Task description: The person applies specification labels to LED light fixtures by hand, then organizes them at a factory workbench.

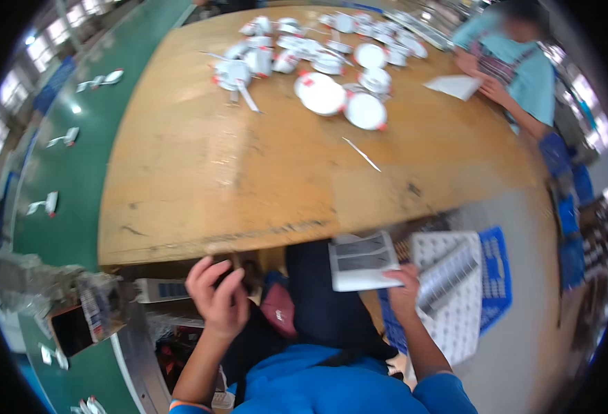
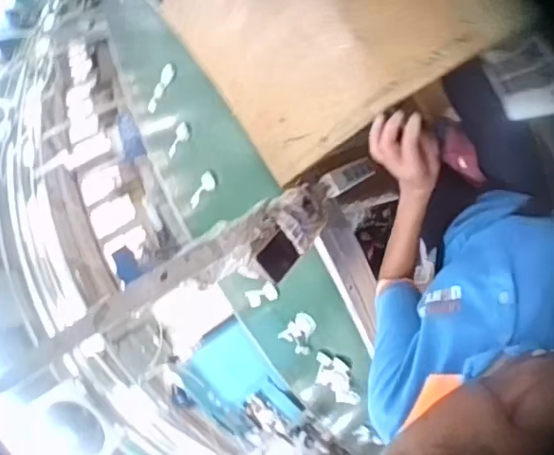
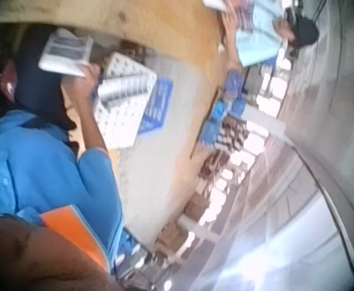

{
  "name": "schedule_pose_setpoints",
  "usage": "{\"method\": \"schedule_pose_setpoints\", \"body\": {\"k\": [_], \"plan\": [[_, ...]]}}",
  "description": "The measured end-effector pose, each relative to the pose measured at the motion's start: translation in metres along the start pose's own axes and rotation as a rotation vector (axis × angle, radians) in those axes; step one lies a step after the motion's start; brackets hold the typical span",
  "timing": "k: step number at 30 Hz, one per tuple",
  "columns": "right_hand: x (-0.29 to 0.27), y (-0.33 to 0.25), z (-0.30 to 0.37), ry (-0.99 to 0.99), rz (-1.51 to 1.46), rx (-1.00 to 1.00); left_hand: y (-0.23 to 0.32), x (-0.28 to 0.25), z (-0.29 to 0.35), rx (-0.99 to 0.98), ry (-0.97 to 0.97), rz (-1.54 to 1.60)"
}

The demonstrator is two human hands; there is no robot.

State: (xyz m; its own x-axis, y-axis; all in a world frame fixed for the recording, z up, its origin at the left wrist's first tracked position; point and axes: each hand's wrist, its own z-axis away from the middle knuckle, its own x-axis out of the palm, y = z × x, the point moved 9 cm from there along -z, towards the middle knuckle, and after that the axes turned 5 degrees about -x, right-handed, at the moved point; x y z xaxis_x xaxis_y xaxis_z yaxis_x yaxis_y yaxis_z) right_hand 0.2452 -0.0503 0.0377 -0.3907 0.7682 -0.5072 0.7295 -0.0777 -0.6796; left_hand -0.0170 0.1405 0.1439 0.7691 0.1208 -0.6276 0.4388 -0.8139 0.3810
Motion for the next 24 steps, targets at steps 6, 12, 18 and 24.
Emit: {"method": "schedule_pose_setpoints", "body": {"k": [6, 12, 18, 24], "plan": [[0.008, -0.021, -0.037, -0.046, -0.08, -0.036, 0.018, 0.046, 0.002, -0.022, -0.267, 0.321], [0.038, -0.063, -0.037, -0.065, -0.268, -0.143, -0.015, 0.104, 0.088, -0.9, -0.549, 0.961], [0.076, -0.122, -0.026, -0.317, -0.266, -0.423, -0.024, 0.067, 0.081, -0.806, -0.385, 0.575], [0.104, -0.146, -0.007, -0.474, -0.223, -0.343, -0.053, 0.05, 0.151, -1.112, -0.158, 1.1]]}}
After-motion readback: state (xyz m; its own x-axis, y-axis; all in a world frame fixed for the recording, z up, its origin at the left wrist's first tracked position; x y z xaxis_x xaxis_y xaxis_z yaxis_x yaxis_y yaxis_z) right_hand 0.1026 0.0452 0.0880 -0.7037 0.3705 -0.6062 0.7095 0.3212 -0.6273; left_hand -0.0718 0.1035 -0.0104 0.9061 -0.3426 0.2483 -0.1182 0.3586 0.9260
